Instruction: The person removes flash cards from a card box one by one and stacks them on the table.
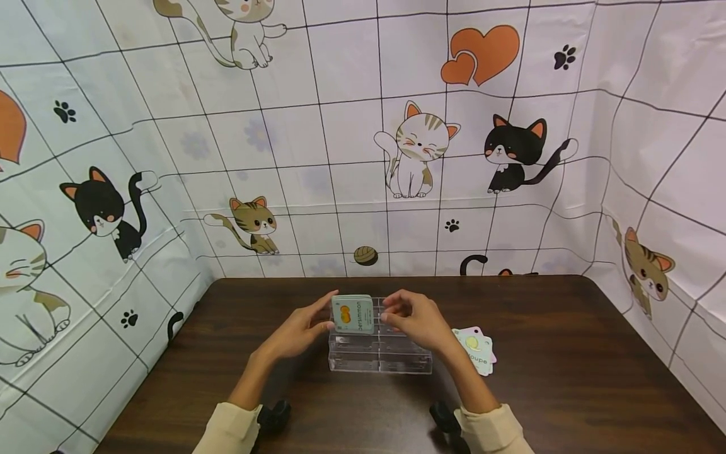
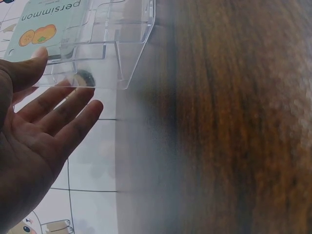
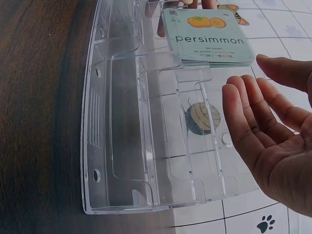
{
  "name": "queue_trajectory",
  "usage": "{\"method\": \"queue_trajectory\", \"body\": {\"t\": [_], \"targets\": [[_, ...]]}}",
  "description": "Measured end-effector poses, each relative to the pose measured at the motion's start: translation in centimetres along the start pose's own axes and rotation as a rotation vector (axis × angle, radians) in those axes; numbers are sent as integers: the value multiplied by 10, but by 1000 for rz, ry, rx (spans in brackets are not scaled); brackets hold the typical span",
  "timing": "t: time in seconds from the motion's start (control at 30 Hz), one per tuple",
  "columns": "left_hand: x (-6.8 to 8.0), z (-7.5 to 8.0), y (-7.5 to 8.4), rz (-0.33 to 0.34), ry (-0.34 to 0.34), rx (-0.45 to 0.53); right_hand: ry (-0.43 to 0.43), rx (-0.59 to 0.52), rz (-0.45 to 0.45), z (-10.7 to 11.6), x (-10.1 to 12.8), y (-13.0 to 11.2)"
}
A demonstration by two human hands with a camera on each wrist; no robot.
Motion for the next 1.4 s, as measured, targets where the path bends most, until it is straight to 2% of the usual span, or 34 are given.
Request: {"method": "queue_trajectory", "body": {"t": [0.73, 1.17, 1.4], "targets": [[-3, 0, 2, 0, -4, 1, 3, -8, 5, 3, -1, 1], [1, -1, -1, 41, -3, -4, -4, -1, 7, 1, -2, 3], [2, -2, 0, 22, 0, -1, -1, 2, 8, 2, -1, 5]]}}
Point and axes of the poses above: each hand's wrist, its own x-axis away from the middle knuckle, its own z-axis out of the back of the hand, y = z × x, the point moved 4 cm from there along -x, towards the middle knuckle, and after that the axes turned 6 degrees about x, right-handed, at the moved point
